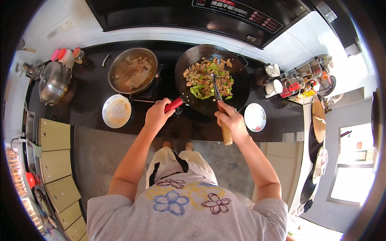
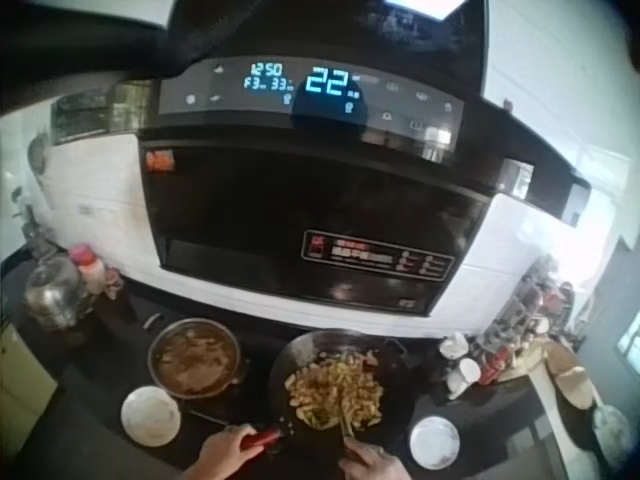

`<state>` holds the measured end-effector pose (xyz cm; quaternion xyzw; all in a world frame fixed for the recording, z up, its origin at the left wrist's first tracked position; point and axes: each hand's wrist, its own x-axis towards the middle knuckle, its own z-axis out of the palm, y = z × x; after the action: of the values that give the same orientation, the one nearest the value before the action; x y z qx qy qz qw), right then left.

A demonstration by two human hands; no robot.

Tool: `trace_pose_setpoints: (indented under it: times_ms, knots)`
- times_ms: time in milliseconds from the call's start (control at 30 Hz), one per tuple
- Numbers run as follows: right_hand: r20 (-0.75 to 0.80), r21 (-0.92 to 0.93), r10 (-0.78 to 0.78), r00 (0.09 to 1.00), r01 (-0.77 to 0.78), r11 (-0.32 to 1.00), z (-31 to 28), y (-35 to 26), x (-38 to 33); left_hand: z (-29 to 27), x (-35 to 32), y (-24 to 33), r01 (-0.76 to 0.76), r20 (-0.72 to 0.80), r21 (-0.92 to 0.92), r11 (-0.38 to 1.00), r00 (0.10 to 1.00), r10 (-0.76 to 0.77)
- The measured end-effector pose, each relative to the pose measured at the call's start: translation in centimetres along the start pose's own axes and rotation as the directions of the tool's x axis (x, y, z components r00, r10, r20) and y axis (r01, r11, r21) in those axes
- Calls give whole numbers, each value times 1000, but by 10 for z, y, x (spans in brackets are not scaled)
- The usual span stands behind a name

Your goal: The person washes a bowl, a knife, and a cutting board in the kitchen sink using a sponge and running water. They then wipe the countertop with a cloth. Finally, the person stirs a pot of soup and stir-fries vegetables and meat in a wok on the stove.

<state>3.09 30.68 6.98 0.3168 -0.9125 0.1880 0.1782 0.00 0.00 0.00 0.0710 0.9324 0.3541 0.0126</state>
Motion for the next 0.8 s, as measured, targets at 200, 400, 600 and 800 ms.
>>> trace_pose_setpoints:
  times_ms: [200, 400, 600, 800]
  knots:
    - [-201, -147, 126, 972, -157, 977, -8, 19, 26, 8, -2, -3, -20, -12, 49, 999, 1000, 20]
    - [-177, -159, 140, 974, -168, 973, 37, 46, 9, 4, 0, 5, 9, 1, 15, 1000, 1000, -9]
    - [-76, -127, 208, 975, -217, 968, 66, 7, -21, -4, -3, 12, 30, -4, 18, 999, 1000, -29]
    - [-76, -12, 207, 975, -209, 978, 74, 3, -32, -10, -21, -6, 15, -117, -185, 983, 992, -37]
